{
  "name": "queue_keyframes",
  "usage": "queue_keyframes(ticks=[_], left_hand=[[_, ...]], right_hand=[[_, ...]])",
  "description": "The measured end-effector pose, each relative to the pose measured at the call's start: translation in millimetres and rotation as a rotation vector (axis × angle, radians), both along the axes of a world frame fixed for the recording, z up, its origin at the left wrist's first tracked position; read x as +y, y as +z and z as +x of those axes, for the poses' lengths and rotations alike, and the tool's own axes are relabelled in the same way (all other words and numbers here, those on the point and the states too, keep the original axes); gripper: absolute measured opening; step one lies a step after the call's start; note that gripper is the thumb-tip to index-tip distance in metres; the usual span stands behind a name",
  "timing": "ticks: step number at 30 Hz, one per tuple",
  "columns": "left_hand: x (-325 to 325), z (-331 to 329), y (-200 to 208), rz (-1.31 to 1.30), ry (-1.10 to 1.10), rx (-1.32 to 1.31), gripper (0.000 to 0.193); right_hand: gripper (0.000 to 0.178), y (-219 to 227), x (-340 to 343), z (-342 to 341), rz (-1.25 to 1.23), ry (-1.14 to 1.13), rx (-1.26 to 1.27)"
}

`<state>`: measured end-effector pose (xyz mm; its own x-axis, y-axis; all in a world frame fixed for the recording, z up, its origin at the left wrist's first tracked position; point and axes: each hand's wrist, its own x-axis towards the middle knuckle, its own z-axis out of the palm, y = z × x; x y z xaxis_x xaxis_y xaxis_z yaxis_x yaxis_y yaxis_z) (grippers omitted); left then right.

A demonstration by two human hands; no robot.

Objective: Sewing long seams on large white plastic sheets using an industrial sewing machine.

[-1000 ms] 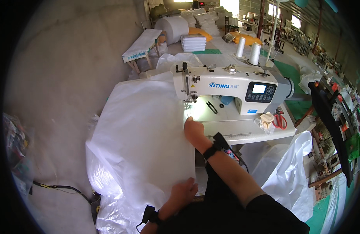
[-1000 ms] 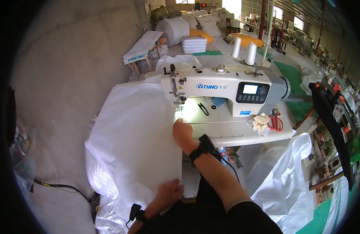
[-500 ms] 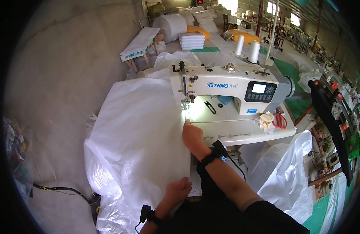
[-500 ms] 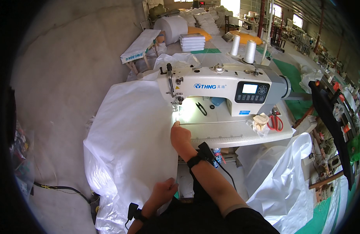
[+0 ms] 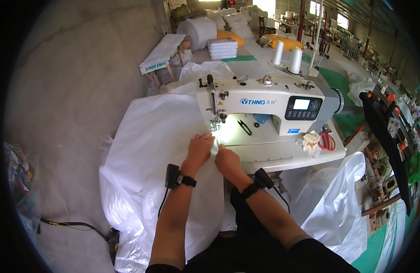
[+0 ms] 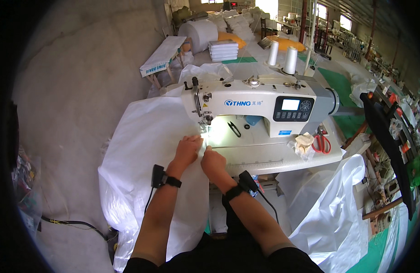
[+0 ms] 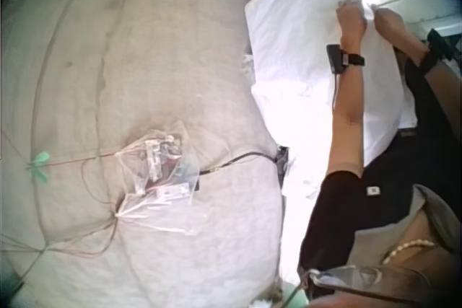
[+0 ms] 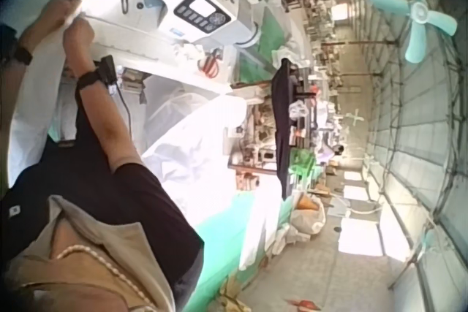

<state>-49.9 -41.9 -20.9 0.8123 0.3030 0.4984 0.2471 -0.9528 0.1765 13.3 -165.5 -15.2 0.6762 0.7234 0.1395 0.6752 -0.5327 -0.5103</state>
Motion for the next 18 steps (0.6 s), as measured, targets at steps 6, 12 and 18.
queue_keyframes(ticks=[6, 12, 18], left_hand=[[-2.1, 1.5, -8.0, 0.054, -0.052, 0.137, 0.029], [-2.7, -74.8, 8.7, 0.027, 0.334, 0.202, 0.034], [47.2, -94.8, -3.5, -0.133, 0.434, 0.262, 0.053]], right_hand=[[0.037, -12.8, -17.2, -6.0, -0.091, 0.107, -0.176], [0.042, -9.5, -3.7, -0.2, -0.128, 0.152, -0.213], [0.043, -9.8, 28.4, 8.5, -0.181, 0.063, -0.158]])
